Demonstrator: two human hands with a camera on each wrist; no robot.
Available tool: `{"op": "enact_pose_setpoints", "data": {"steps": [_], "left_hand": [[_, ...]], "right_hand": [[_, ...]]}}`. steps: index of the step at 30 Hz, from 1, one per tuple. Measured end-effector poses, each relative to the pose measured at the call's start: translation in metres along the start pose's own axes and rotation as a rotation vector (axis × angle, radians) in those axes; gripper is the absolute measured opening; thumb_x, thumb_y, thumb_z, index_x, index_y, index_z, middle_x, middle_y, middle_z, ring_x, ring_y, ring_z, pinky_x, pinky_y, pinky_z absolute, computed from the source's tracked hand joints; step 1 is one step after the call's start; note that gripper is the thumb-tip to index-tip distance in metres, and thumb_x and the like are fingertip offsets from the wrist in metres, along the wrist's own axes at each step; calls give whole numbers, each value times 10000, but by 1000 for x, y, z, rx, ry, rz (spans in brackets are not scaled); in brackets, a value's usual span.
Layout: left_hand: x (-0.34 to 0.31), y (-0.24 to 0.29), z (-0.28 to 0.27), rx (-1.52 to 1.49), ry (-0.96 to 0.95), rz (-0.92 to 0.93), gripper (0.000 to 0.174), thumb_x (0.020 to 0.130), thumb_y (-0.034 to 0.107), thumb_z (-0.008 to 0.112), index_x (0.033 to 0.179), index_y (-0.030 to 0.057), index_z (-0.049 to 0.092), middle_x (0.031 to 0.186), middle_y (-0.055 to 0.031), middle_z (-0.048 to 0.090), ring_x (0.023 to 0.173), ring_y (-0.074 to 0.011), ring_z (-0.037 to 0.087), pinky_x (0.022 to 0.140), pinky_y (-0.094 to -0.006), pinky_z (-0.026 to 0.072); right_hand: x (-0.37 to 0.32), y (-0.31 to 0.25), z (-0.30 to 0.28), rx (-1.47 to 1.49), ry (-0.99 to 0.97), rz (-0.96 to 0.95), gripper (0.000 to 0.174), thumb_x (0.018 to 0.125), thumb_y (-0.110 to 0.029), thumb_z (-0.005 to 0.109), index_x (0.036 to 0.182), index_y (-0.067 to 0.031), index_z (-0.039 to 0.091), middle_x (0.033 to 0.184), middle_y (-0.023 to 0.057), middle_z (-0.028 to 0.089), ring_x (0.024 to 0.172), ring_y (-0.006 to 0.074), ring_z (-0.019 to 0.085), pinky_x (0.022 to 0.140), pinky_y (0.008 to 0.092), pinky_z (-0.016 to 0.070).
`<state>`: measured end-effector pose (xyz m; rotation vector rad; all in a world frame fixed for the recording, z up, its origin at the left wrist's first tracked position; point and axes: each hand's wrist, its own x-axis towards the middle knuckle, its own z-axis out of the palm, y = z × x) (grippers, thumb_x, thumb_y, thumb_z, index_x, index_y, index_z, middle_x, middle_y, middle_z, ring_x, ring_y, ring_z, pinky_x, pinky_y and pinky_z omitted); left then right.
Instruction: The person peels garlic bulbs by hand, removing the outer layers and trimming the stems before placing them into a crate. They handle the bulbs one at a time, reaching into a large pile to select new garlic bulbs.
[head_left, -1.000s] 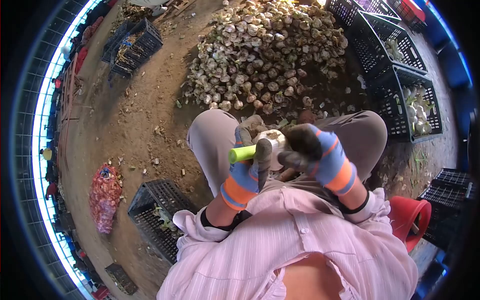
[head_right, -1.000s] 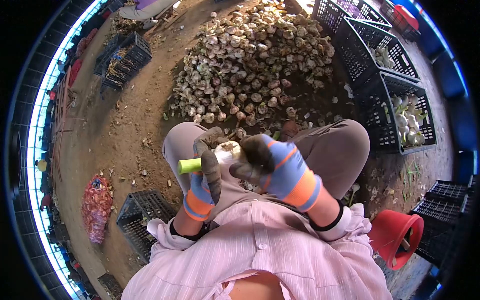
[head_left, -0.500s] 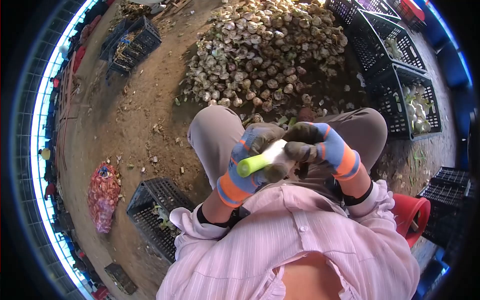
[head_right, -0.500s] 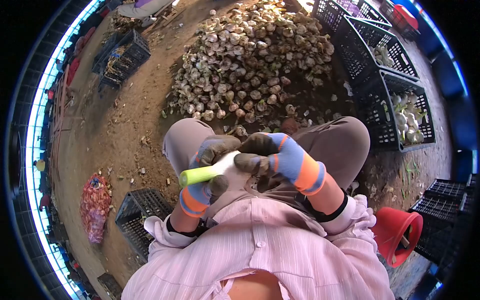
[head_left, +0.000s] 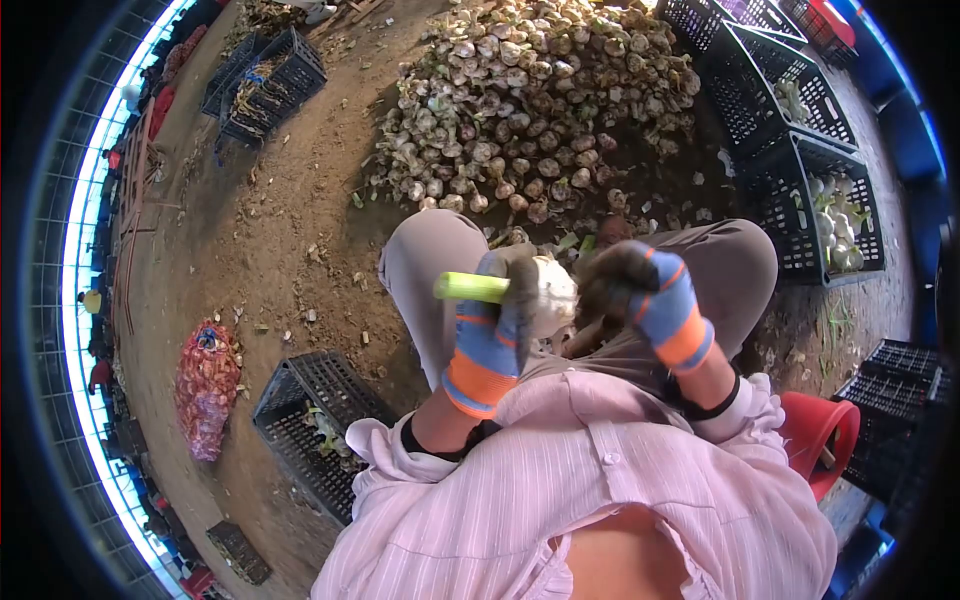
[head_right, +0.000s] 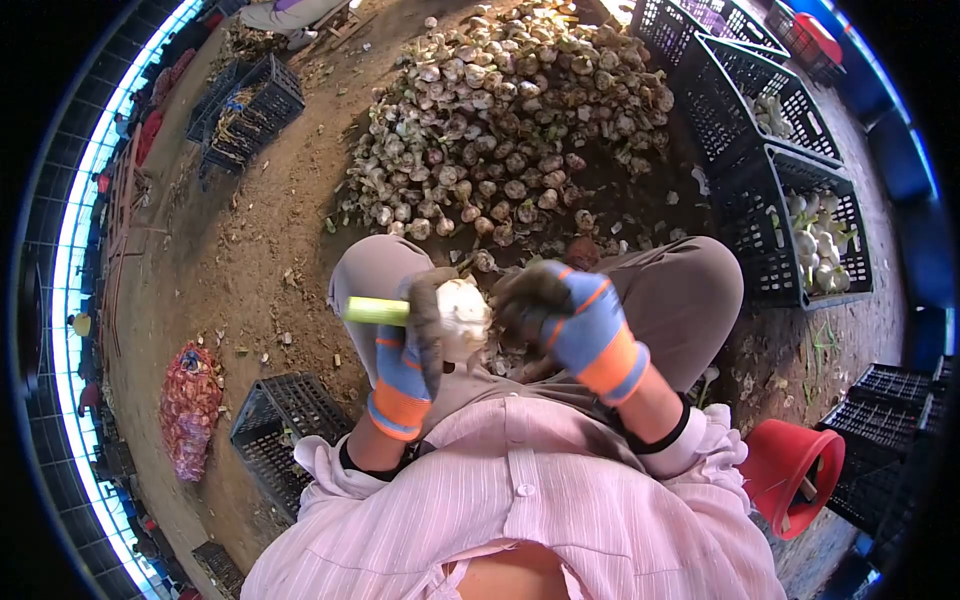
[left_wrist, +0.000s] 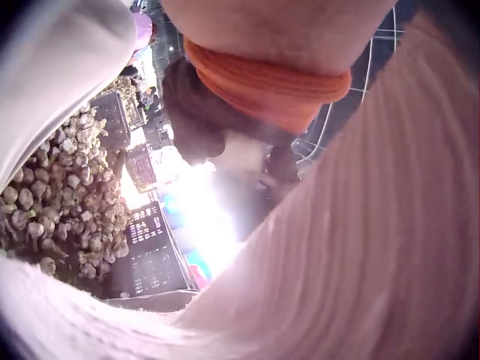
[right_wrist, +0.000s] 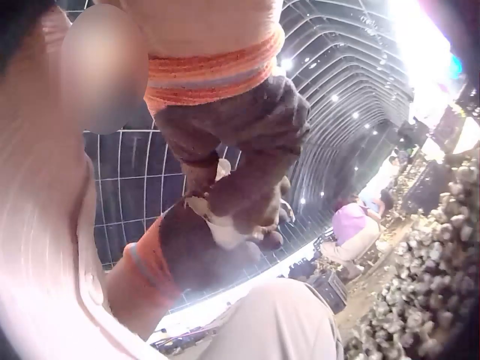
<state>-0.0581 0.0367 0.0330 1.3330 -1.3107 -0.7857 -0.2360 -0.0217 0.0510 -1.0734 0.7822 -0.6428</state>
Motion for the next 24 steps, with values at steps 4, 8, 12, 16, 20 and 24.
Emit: {"op": "enact_pose_setpoints", "data": {"steps": [4,8,12,16,20,24], "left_hand": [[3,7,-3,57,16,-46,306,923,249,446,1046,-26,500,911,-144,554,775,-224,564,681,-299,455],[2,6,4,38,26,-61,315,917,265,460,1035,-24,502,893,-140,558,776,-221,563,680,-306,450],[4,17,-1,5,0,-158,362,898,303,491,1035,-33,500,896,-149,554,796,-228,555,699,-312,442],[4,10,1,226,30,-10,386,891,322,503,1037,-35,500,881,-150,557,777,-224,552,693,-307,441],[3,13,1,80,10,-147,393,887,329,510,1031,-37,509,869,-148,567,756,-224,561,678,-310,447],[1,18,-1,-13,21,-53,406,882,322,516,1056,-45,512,902,-166,565,804,-254,564,708,-331,444]], "right_hand": [[-3,-13,0,110,39,89,167,810,-38,599,963,14,554,811,60,616,690,118,585,617,242,486],[-7,2,23,-631,103,-326,190,771,-43,639,928,4,543,755,51,611,683,80,560,609,249,465],[-1,4,1,-315,150,-160,77,800,-23,593,872,-14,568,738,73,624,640,82,573,561,249,476],[-13,-2,20,-396,101,-334,247,742,-76,688,906,8,523,728,75,626,642,89,589,556,252,483],[-8,-3,13,-248,-31,-205,137,758,4,621,867,7,538,726,80,620,683,96,589,604,260,476],[-7,-22,1,140,127,199,151,796,-11,588,941,2,547,817,37,595,707,81,538,632,228,460]]}}
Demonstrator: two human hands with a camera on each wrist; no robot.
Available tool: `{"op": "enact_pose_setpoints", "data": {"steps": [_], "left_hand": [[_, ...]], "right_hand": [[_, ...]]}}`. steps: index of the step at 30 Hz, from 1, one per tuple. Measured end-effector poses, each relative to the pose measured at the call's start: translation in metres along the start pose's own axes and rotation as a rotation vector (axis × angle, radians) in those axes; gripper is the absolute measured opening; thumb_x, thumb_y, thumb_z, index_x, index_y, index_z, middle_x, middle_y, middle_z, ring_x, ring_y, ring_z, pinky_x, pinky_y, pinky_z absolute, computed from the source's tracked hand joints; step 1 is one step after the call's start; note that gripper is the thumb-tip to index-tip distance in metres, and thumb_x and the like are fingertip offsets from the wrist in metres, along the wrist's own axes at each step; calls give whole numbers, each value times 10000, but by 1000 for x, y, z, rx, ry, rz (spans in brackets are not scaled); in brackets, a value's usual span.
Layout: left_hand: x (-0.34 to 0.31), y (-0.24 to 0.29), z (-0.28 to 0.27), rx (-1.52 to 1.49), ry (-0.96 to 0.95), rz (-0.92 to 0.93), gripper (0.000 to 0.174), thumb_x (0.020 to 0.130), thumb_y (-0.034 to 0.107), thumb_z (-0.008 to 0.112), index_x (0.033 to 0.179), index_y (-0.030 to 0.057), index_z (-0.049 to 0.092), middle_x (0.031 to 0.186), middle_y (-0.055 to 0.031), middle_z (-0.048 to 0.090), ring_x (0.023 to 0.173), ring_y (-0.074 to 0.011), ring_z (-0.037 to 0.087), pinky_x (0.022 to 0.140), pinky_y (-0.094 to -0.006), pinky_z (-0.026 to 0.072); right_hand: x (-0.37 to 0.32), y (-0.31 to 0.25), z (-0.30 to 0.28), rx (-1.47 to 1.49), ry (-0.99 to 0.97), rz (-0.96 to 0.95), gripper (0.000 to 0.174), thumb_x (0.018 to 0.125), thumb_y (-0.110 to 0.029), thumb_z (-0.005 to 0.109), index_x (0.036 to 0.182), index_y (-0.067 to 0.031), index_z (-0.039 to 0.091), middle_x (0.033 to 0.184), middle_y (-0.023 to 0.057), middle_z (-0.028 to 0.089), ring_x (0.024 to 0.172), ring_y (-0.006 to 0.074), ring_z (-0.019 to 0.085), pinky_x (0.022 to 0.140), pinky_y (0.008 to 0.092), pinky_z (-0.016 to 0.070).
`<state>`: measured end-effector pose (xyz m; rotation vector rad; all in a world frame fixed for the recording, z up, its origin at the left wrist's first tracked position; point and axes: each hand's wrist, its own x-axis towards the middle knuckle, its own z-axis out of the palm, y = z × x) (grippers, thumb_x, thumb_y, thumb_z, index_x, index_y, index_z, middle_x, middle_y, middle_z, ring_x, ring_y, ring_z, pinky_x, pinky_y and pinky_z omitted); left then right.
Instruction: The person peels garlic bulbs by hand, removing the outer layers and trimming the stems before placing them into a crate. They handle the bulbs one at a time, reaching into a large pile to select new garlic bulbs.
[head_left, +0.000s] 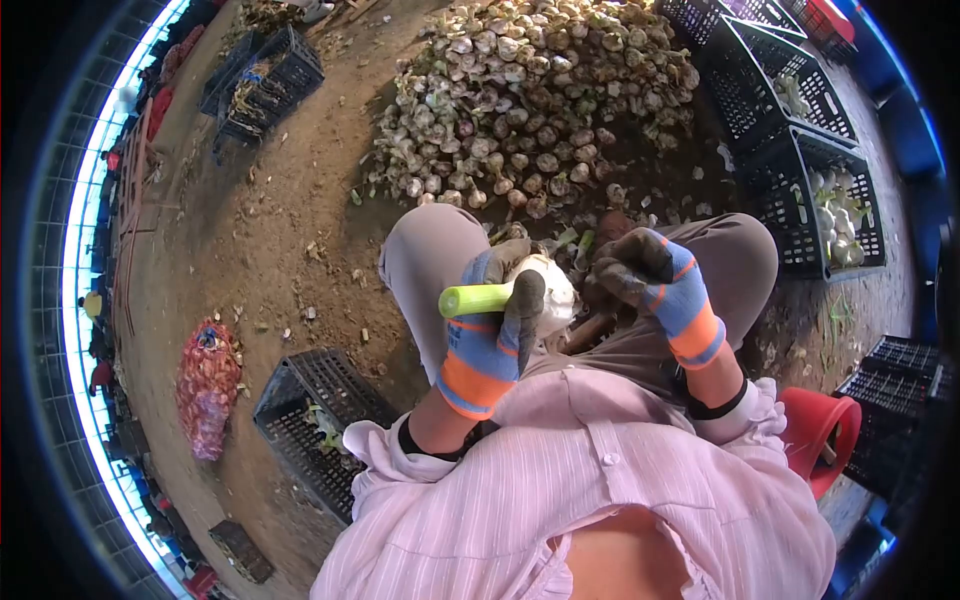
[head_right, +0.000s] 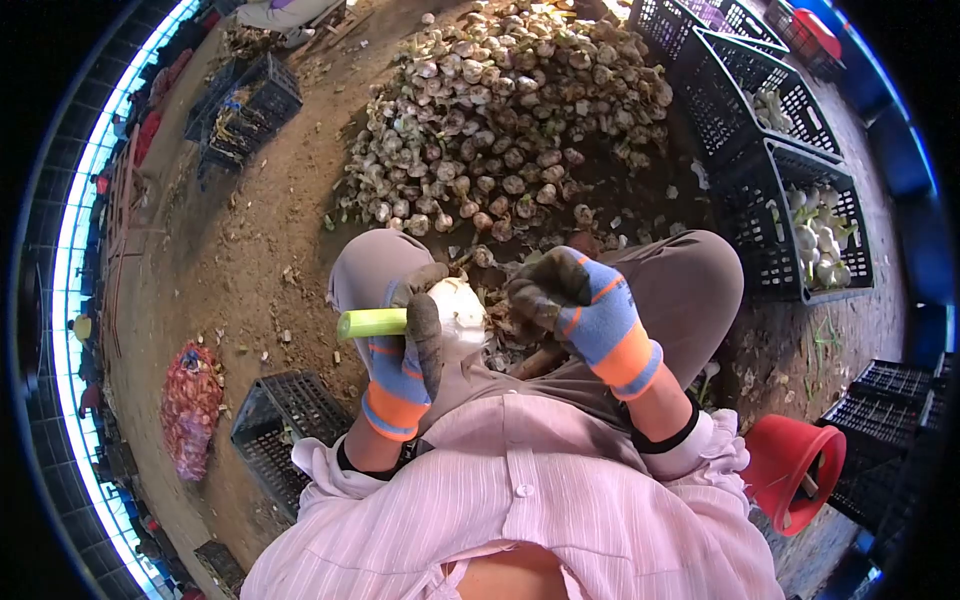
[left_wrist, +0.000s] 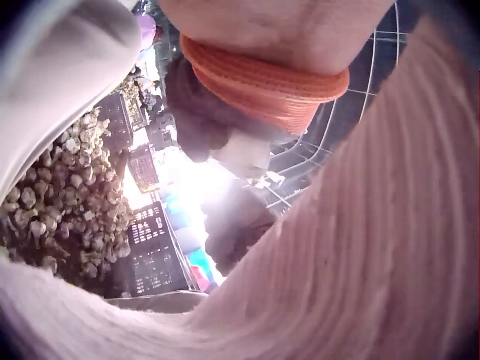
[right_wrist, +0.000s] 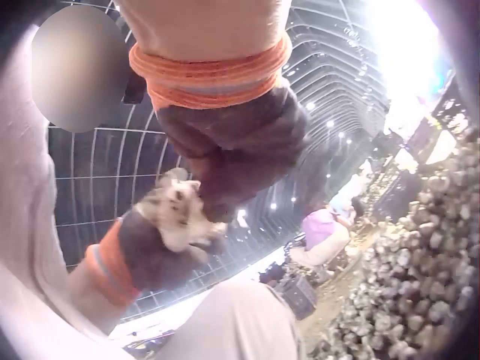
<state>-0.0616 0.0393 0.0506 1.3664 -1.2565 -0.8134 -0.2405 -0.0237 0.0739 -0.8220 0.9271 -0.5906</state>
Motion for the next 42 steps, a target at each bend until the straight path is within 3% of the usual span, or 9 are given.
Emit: {"op": "enact_pose_setpoints", "data": {"steps": [4,8,12,16,19,24,30,38,42], "left_hand": [[-4,-13,1,177,-56,118,421,866,324,519,1075,-40,504,941,-182,547,830,-291,541,717,-362,441],[-5,-11,-2,-2,-82,63,431,849,324,533,1079,-38,505,944,-186,523,819,-314,531,711,-372,438],[-3,-7,-4,220,-84,122,449,844,343,536,1080,-38,510,917,-170,526,838,-294,534,727,-362,428],[-7,-12,-3,70,-116,48,461,838,327,543,1112,-41,502,955,-165,555,871,-286,538,769,-361,424],[-6,-10,-9,-169,-149,130,432,840,283,542,1120,-44,507,1030,-180,556,929,-283,539,824,-363,417],[-4,-4,-7,-119,-169,225,400,834,248,548,1110,-39,509,1042,-189,547,956,-294,540,838,-358,424],[2,-14,-5,-262,-217,236,389,825,252,562,1086,-30,501,1034,-165,530,926,-249,534,804,-335,428],[-6,-17,-3,-268,-104,-1,483,794,296,616,1099,-48,469,989,-126,524,893,-197,514,789,-309,424],[2,-28,-11,34,-187,402,568,738,402,675,1076,-26,515,1033,-130,525,929,-230,535,808,-326,426]], "right_hand": [[8,20,15,-191,-178,-388,242,784,-119,663,949,-1,532,800,15,571,747,59,520,618,207,425],[2,-8,0,-77,-190,108,188,813,-145,636,894,4,557,765,12,593,704,51,531,576,200,438],[-8,0,8,-58,-178,-102,183,823,-131,623,923,8,559,742,24,599,628,97,558,559,217,453],[2,13,2,-633,-168,-592,135,765,-48,643,853,-19,545,698,18,574,610,85,531,551,236,447],[30,20,-28,-44,176,-145,73,786,4,569,852,-23,551,717,32,590,607,95,547,526,215,436],[11,22,-15,170,-247,-223,241,787,-33,599,1022,-6,553,926,47,591,856,99,546,752,234,446],[9,5,-4,67,-306,5,129,836,-130,588,882,-11,566,767,58,616,580,127,611,408,207,455],[5,25,7,-81,-192,-319,284,786,-207,664,925,10,546,766,52,588,651,132,621,467,216,486],[14,11,-3,83,-309,94,233,779,-162,661,916,-5,557,697,57,591,579,141,618,389,212,458]]}}
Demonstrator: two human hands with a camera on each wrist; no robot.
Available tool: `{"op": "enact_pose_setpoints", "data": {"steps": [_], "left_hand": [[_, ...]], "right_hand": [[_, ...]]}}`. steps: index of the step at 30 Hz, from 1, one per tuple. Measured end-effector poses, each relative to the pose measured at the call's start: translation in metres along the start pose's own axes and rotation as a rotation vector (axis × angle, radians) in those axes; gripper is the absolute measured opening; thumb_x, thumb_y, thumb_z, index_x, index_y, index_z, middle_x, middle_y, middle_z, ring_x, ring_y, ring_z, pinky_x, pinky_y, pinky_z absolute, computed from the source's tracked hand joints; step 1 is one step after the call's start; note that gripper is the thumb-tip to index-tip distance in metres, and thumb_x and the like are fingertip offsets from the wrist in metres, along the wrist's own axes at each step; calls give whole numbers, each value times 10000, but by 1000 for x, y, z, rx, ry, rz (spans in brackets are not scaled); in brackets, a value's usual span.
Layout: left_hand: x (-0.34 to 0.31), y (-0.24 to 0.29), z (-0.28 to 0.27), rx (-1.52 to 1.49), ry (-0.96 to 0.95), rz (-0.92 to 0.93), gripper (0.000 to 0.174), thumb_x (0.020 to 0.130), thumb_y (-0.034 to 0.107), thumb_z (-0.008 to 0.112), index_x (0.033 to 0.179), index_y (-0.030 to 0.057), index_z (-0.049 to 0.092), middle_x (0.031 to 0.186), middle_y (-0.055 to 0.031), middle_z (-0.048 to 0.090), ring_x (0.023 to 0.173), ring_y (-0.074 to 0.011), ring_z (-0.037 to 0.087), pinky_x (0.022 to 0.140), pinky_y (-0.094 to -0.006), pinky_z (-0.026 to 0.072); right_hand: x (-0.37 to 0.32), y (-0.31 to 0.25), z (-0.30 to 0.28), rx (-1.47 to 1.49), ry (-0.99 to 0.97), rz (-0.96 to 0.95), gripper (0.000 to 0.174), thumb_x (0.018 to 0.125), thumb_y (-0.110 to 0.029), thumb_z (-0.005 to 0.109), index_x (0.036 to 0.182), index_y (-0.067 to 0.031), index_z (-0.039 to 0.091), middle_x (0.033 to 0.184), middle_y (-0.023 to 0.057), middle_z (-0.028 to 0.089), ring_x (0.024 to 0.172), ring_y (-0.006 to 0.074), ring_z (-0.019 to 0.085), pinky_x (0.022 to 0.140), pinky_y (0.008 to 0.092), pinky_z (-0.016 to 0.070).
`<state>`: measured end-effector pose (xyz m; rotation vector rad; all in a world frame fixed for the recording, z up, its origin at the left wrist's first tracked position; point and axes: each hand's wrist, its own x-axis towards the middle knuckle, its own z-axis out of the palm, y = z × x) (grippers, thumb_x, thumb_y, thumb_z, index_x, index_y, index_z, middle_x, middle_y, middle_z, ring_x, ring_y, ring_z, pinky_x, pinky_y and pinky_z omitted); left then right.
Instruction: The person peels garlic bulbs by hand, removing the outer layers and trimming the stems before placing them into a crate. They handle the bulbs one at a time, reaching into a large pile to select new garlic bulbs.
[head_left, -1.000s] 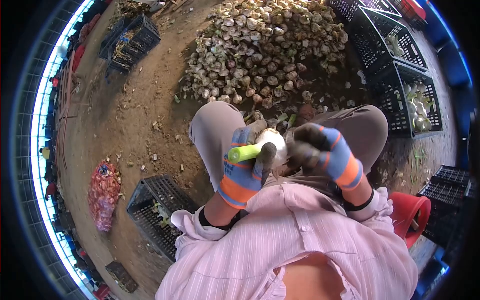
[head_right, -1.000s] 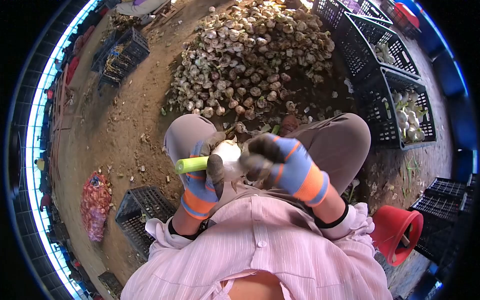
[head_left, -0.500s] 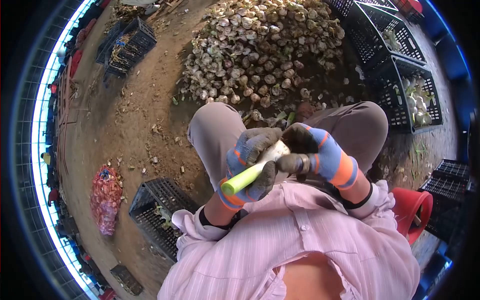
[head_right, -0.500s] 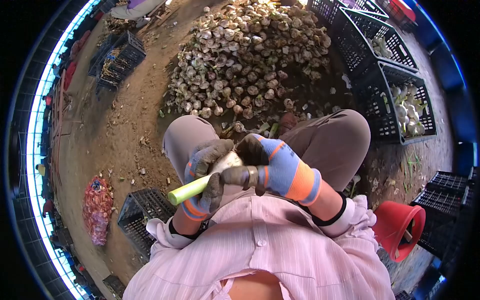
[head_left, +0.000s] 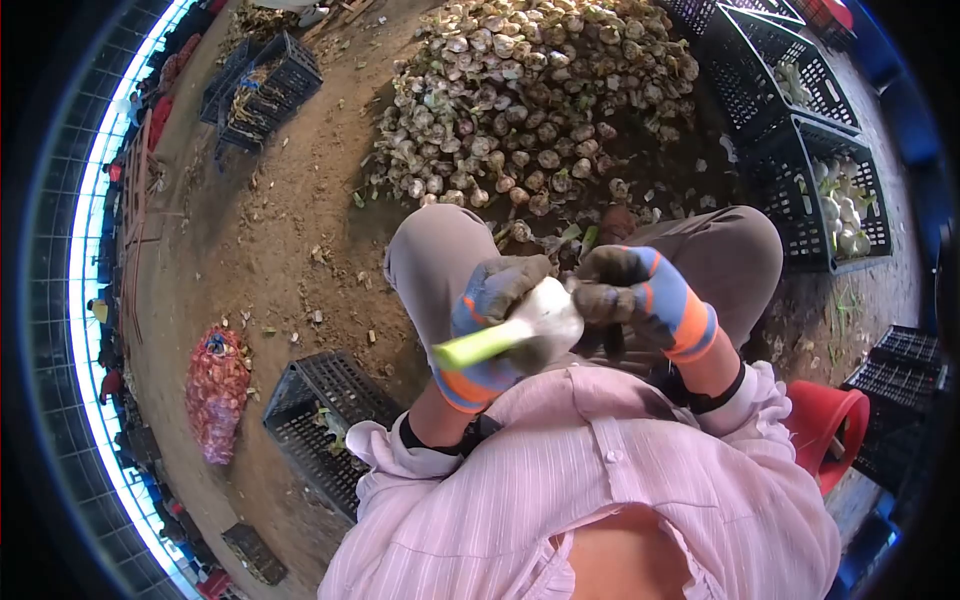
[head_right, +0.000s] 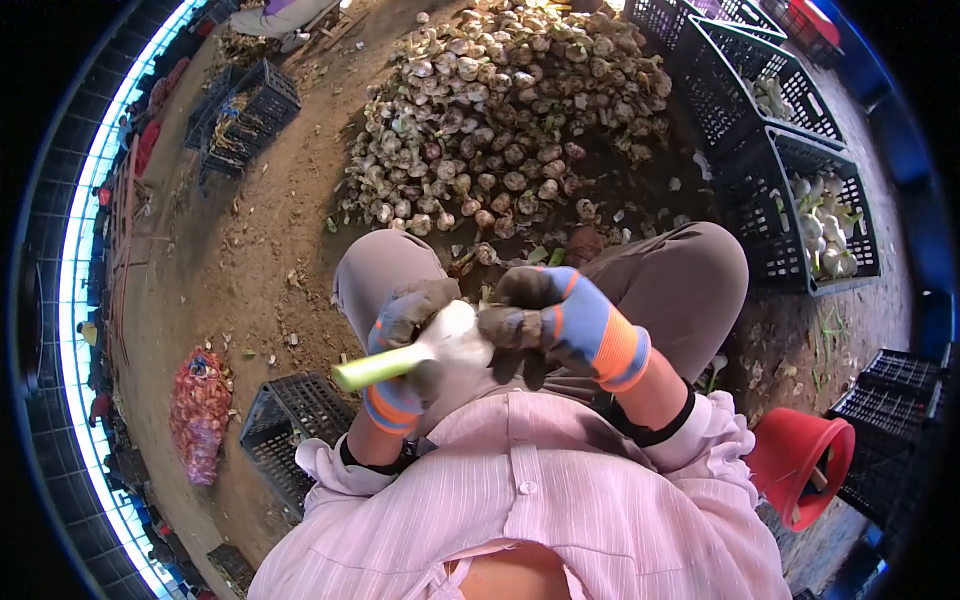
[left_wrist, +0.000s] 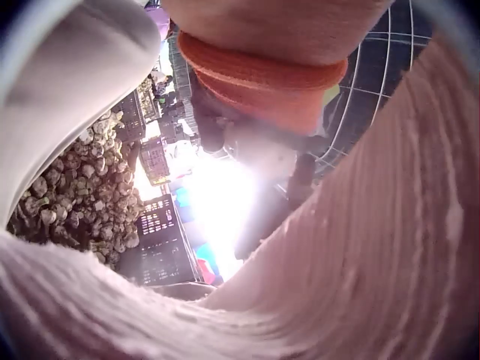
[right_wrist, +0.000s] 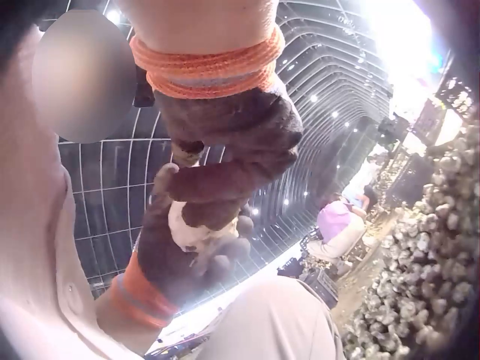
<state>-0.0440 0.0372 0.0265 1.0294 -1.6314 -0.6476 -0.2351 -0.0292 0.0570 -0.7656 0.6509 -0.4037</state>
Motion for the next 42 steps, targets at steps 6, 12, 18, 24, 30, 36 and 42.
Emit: {"op": "enact_pose_setpoints", "data": {"steps": [6,12,18,24,30,36,42], "left_hand": [[14,11,1,-155,-7,19,566,765,447,630,1096,-3,540,1064,-147,519,969,-248,525,841,-332,416],[1,3,13,-560,250,-175,568,779,342,640,1171,-34,469,1121,-165,519,987,-243,542,847,-350,447],[5,7,8,-911,284,-549,455,910,285,447,1216,-50,421,1167,-155,508,1052,-228,521,909,-344,425],[1,0,5,-1315,273,-593,467,925,287,377,1248,-50,385,1216,-152,479,1104,-226,487,950,-355,393],[-1,-4,11,-1274,286,-625,606,871,410,433,1281,-27,340,1138,-168,530,1059,-279,520,908,-391,438],[-6,-16,1,-1756,193,-848,589,874,467,362,1270,32,367,1180,-182,498,1063,-331,509,914,-491,409],[-12,-40,14,-1702,321,-863,588,877,504,319,1209,34,439,1155,-183,516,1063,-322,505,914,-454,411]], "right_hand": [[-11,-6,4,46,5,-7,260,798,-138,641,991,-3,530,803,45,597,647,124,617,441,205,472],[-17,11,14,-570,133,-722,252,729,22,671,943,-7,542,784,43,616,631,100,589,551,224,476],[0,27,1,244,141,-548,143,776,26,563,913,-18,567,834,71,602,726,151,584,631,249,478],[-6,16,0,70,201,-446,272,832,-86,560,1084,2,505,945,49,585,816,119,573,664,223,460],[-6,0,26,-646,197,-517,217,763,-26,648,953,-8,544,769,53,592,722,90,554,624,253,460],[8,10,-7,-1297,667,-947,378,658,-54,657,1018,-31,545,1056,157,551,950,341,528,801,403,440],[13,-4,23,-1585,391,-834,568,602,-257,710,1075,-15,509,1092,168,508,1062,359,453,880,403,390]]}}
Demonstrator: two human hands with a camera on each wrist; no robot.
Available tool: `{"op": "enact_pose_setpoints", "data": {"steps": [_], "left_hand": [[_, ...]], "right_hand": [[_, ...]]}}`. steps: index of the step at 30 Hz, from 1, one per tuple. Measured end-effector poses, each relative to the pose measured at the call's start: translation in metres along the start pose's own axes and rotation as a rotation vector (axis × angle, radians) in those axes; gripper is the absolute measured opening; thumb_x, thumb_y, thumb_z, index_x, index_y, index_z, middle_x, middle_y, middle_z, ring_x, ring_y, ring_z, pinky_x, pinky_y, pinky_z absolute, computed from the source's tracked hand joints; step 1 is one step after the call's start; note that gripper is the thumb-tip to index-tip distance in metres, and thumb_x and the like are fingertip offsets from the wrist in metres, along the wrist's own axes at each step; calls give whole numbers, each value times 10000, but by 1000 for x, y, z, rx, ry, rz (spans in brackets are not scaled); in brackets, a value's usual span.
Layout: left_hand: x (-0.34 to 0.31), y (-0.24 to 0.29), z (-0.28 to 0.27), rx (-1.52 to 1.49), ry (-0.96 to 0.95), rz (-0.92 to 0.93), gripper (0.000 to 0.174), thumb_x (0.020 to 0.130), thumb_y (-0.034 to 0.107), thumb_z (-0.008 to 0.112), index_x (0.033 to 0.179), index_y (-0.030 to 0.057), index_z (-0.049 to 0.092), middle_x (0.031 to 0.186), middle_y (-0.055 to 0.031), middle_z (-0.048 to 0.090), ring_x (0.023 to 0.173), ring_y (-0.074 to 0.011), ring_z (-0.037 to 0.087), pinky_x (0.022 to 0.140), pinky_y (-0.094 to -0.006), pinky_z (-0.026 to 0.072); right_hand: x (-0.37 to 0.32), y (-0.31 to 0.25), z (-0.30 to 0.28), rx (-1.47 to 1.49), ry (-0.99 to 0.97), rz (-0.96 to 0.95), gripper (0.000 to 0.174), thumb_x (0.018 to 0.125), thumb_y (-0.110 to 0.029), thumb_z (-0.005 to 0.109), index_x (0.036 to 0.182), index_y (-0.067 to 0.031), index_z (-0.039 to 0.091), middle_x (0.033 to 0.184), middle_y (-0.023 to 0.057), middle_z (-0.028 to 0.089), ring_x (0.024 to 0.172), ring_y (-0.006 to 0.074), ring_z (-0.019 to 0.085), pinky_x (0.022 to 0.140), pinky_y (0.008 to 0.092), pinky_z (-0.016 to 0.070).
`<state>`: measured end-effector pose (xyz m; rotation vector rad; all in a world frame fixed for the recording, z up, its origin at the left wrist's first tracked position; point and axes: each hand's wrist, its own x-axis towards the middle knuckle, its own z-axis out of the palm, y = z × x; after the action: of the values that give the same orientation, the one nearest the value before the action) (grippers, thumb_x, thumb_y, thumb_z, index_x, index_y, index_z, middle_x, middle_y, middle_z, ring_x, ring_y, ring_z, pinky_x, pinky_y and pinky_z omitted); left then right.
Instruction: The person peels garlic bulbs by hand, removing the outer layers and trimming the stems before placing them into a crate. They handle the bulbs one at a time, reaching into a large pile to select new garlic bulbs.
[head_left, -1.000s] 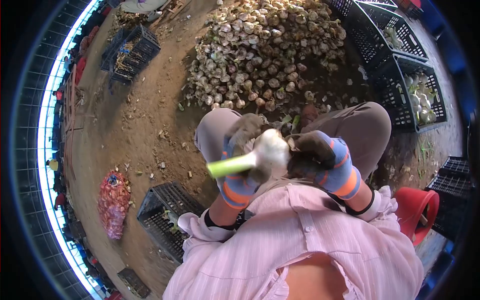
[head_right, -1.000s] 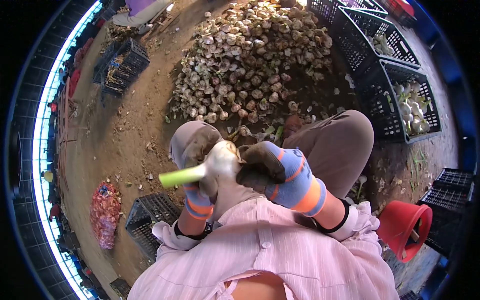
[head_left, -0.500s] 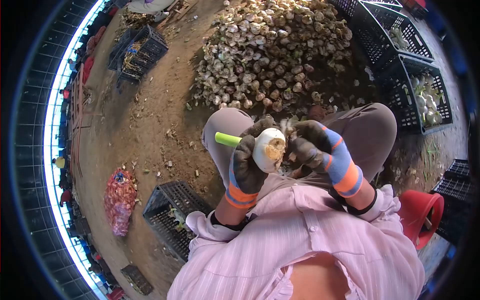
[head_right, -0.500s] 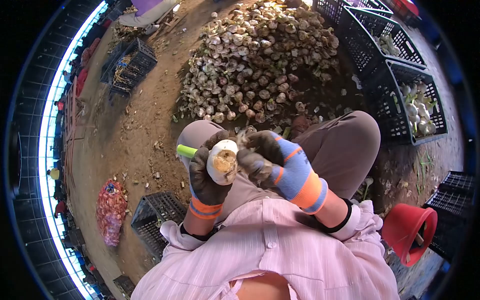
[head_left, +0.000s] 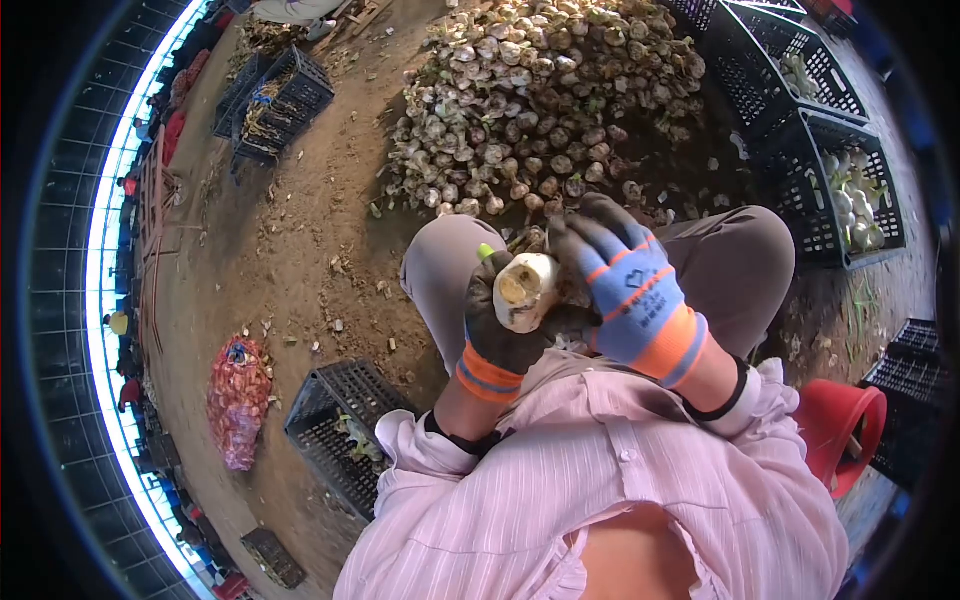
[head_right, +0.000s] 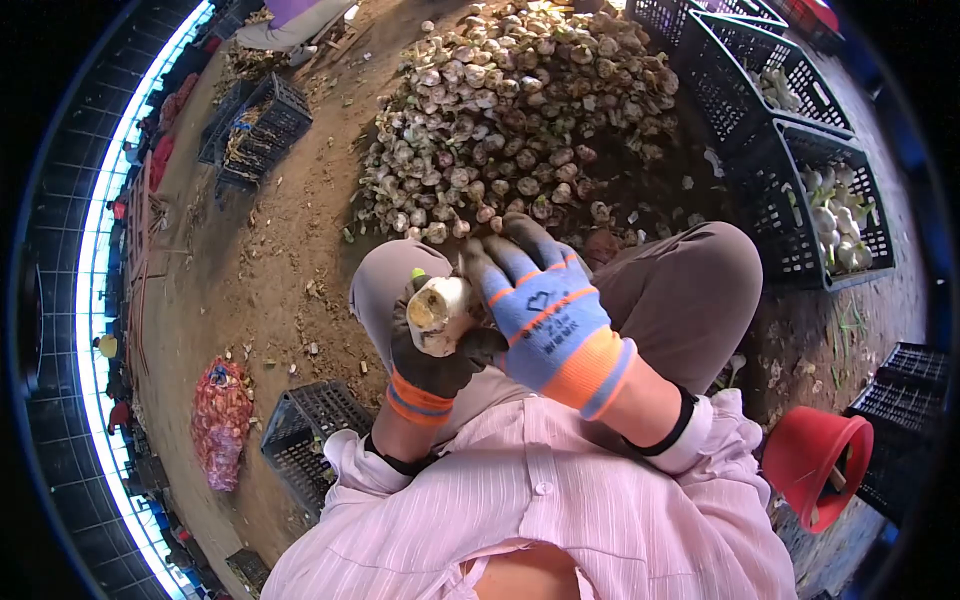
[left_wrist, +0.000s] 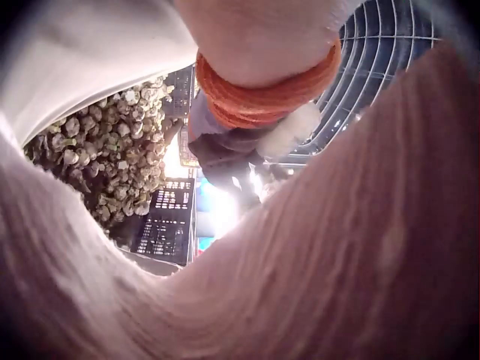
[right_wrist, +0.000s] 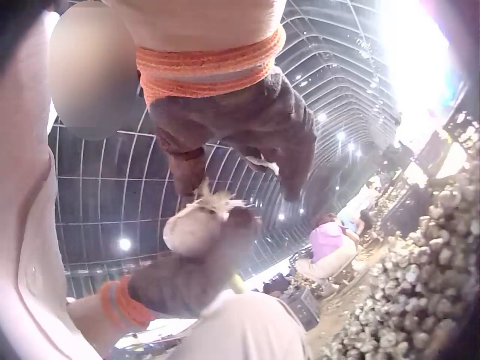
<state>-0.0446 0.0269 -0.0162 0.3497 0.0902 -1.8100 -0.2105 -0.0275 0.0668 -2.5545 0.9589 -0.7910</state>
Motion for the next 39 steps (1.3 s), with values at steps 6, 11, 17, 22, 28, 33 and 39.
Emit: {"op": "enact_pose_setpoints", "data": {"steps": [6,11,17,22,28,33,39], "left_hand": [[18,8,7,442,75,116,504,882,449,367,1184,58,465,1108,-143,534,1033,-301,499,867,-482,408],[44,21,13,-26,129,55,538,861,426,343,1239,51,420,1305,-159,414,1218,-351,366,1001,-588,224],[65,26,8,138,296,75,526,849,435,369,1171,35,483,1266,-158,452,1159,-342,429,983,-545,296],[73,-22,22,941,44,338,406,862,303,505,1124,-7,508,1035,-90,560,951,-151,527,853,-296,423],[96,-39,8,530,-69,-21,399,894,132,500,1258,-9,413,1133,-37,531,1027,-77,497,920,-218,387],[107,-19,-15,592,80,-103,520,877,318,499,1272,-3,398,1255,-95,456,1135,-166,441,966,-315,339],[114,41,-18,587,150,144,413,905,42,424,1303,-29,340,1295,-81,416,1124,-120,451,964,-218,347]], "right_hand": [[-9,7,27,123,-304,-159,246,669,-271,646,780,-71,555,778,81,560,855,295,535,764,379,424],[-45,66,34,1627,-556,518,402,757,-99,584,1147,-17,535,1003,156,601,934,170,567,801,256,428],[-24,63,41,301,-196,442,338,742,-236,645,1020,-59,570,1126,165,544,1018,311,528,873,382,419],[-7,63,52,1853,192,882,525,767,-61,627,1240,-49,400,1137,123,505,1017,251,532,882,375,447],[-62,179,-34,2280,615,404,716,765,-369,631,1277,14,309,1071,112,493,883,208,532,744,319,508],[-14,238,-38,1494,907,507,521,743,-113,611,1206,32,420,963,103,569,790,191,562,689,298,480],[78,355,174,997,505,1017,221,753,16,574,957,-23,649,847,25,641,752,110,564,699,236,446]]}}
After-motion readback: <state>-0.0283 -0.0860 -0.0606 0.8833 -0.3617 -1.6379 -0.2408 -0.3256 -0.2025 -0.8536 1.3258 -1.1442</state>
